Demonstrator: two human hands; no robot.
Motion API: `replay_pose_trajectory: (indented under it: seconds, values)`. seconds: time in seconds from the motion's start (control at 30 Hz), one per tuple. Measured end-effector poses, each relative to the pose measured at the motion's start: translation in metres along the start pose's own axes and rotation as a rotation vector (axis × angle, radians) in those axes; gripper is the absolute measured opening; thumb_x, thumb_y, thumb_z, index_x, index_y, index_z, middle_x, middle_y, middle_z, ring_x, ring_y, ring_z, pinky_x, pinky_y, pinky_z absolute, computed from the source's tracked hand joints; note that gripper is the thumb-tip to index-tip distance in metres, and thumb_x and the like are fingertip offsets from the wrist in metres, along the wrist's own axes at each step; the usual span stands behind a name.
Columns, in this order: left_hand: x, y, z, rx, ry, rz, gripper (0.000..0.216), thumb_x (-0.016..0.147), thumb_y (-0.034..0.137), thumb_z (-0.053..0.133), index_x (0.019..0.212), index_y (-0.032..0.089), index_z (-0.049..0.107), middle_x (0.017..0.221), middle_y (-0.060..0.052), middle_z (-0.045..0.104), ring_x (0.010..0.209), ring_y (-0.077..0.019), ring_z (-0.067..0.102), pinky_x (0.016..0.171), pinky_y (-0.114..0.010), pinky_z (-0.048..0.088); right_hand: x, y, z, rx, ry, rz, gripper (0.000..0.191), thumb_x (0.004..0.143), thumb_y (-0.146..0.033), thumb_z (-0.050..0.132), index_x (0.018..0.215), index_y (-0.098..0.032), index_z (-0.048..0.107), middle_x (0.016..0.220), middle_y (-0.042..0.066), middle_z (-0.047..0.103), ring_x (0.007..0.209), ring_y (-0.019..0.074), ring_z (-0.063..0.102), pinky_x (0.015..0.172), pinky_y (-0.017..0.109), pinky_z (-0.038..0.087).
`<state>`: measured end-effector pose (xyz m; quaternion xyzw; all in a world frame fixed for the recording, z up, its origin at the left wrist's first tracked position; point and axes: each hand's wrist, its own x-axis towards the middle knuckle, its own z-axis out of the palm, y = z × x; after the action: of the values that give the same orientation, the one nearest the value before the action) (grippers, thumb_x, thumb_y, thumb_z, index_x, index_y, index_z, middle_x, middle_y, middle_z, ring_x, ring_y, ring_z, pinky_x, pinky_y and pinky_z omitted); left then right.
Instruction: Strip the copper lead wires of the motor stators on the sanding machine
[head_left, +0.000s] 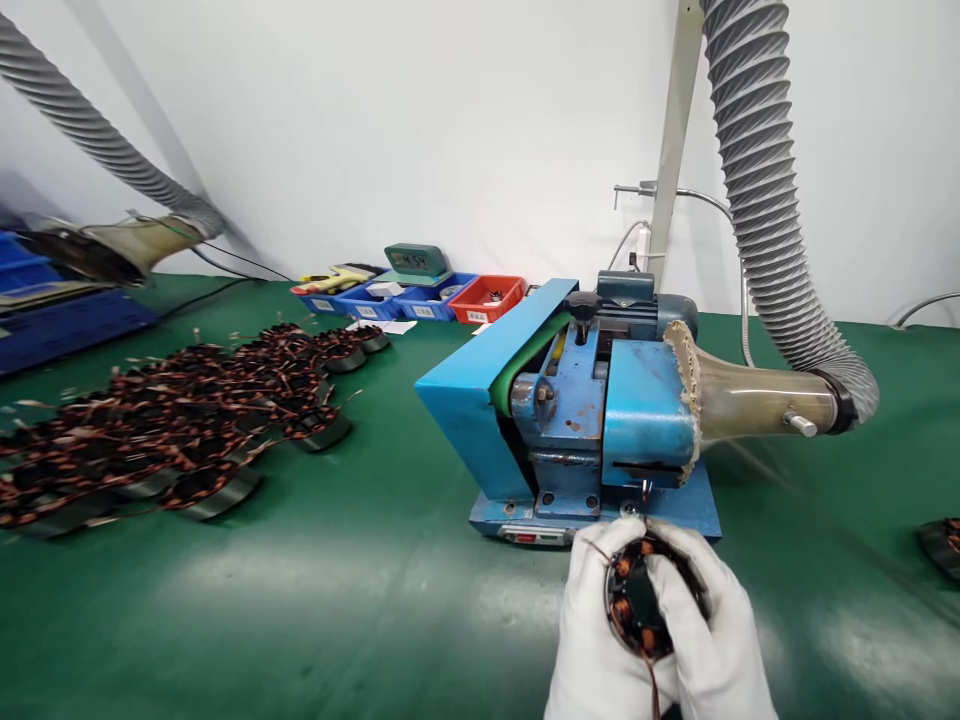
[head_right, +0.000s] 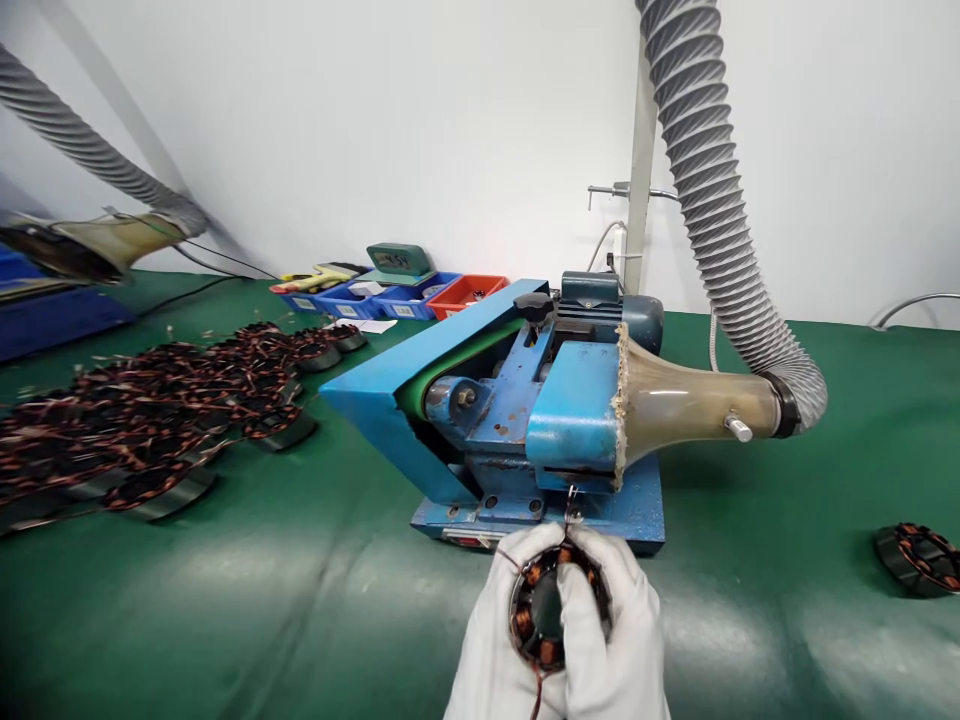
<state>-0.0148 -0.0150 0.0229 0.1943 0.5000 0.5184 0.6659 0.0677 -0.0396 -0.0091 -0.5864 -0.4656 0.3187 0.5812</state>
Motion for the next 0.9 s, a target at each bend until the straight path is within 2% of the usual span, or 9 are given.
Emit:
replay_pose_trajectory:
  seconds: [0.17, 0.27, 0.4, 0.57, 0.67, 0.73, 0.77, 0.83, 0.9]
  values:
    - [0.007, 0.001, -0.004, 0.248, -0.156, 0.299, 0.013, 0.078, 0.036, 0.059, 0.084, 0.024, 0.061, 0.082, -0.003, 0.065, 0.083, -0.0217, 0.067, 0.076, -0.033, 0.056, 0.011, -0.009, 0.003, 0.018, 0.010, 0.110, 0.026, 0.083, -0.032, 0.055, 0.100, -0.020, 0.071, 0.104, 0.009, 0.073, 0.096, 0.0253, 0.067, 0.085, 0.036, 0.053]
    - [0.015, 0.005, 0.000, 0.309, -0.216, 0.401, 0.012, 0.080, 0.029, 0.056, 0.089, 0.023, 0.060, 0.090, -0.004, 0.067, 0.091, -0.0213, 0.067, 0.084, -0.032, 0.054, 0.024, -0.021, 0.006, 0.022, 0.033, 0.126, 0.025, 0.084, -0.034, 0.054, 0.096, -0.020, 0.071, 0.102, 0.009, 0.073, 0.096, 0.0258, 0.066, 0.085, 0.037, 0.051]
    - [0.021, 0.005, 0.007, 0.295, -0.243, 0.414, 0.009, 0.077, 0.019, 0.056, 0.085, 0.022, 0.060, 0.090, -0.005, 0.067, 0.089, -0.0200, 0.067, 0.086, -0.034, 0.052, 0.031, -0.023, 0.005, 0.030, 0.045, 0.123, 0.023, 0.083, -0.035, 0.056, 0.090, -0.020, 0.072, 0.097, 0.008, 0.073, 0.093, 0.0251, 0.066, 0.085, 0.037, 0.050]
    - [0.021, 0.005, 0.016, 0.320, -0.210, 0.424, 0.023, 0.062, 0.018, 0.067, 0.084, 0.021, 0.062, 0.089, -0.005, 0.062, 0.087, -0.0220, 0.066, 0.081, -0.034, 0.054, 0.033, -0.020, 0.002, 0.099, 0.039, 0.166, 0.024, 0.083, -0.036, 0.056, 0.091, -0.020, 0.072, 0.095, 0.008, 0.074, 0.090, 0.0250, 0.067, 0.083, 0.036, 0.052]
    - [0.015, 0.004, 0.018, 0.179, -0.172, 0.252, 0.008, 0.073, 0.029, 0.060, 0.078, 0.023, 0.056, 0.079, -0.003, 0.062, 0.080, -0.0209, 0.066, 0.076, -0.035, 0.055, 0.027, -0.020, 0.000, 0.102, 0.018, 0.180, 0.024, 0.082, -0.036, 0.056, 0.092, -0.020, 0.072, 0.097, 0.008, 0.073, 0.090, 0.0246, 0.067, 0.082, 0.034, 0.052]
    - [0.008, 0.000, 0.012, 0.097, -0.146, 0.143, 0.016, 0.080, 0.039, 0.051, 0.072, 0.025, 0.052, 0.071, -0.002, 0.059, 0.075, -0.0215, 0.066, 0.070, -0.037, 0.056, 0.015, -0.020, -0.003, 0.098, 0.001, 0.169, 0.023, 0.083, -0.036, 0.056, 0.093, -0.022, 0.072, 0.097, 0.007, 0.073, 0.090, 0.0240, 0.068, 0.082, 0.032, 0.053]
    - [0.004, -0.003, 0.006, 0.100, -0.157, 0.132, 0.018, 0.079, 0.042, 0.053, 0.073, 0.025, 0.053, 0.072, -0.003, 0.059, 0.075, -0.0225, 0.066, 0.070, -0.038, 0.056, 0.007, -0.019, -0.005, 0.103, 0.001, 0.161, 0.022, 0.082, -0.035, 0.057, 0.093, -0.023, 0.072, 0.097, 0.007, 0.073, 0.091, 0.0237, 0.068, 0.082, 0.031, 0.053]
    - [-0.003, -0.008, -0.011, 0.197, -0.223, 0.223, 0.021, 0.068, 0.038, 0.068, 0.083, 0.025, 0.061, 0.088, -0.006, 0.062, 0.085, -0.0253, 0.065, 0.076, -0.039, 0.056, -0.009, -0.017, -0.010, 0.120, 0.023, 0.156, 0.020, 0.079, -0.032, 0.060, 0.092, -0.025, 0.072, 0.099, 0.006, 0.073, 0.093, 0.0234, 0.068, 0.083, 0.029, 0.052]
    - [-0.009, -0.011, -0.029, 0.372, -0.322, 0.419, 0.045, 0.058, 0.026, 0.077, 0.100, 0.027, 0.064, 0.108, -0.008, 0.060, 0.097, -0.0275, 0.063, 0.085, -0.040, 0.053, -0.022, -0.015, -0.016, 0.112, 0.036, 0.174, 0.020, 0.074, -0.030, 0.063, 0.091, -0.025, 0.073, 0.103, 0.006, 0.073, 0.096, 0.0240, 0.067, 0.084, 0.028, 0.052]
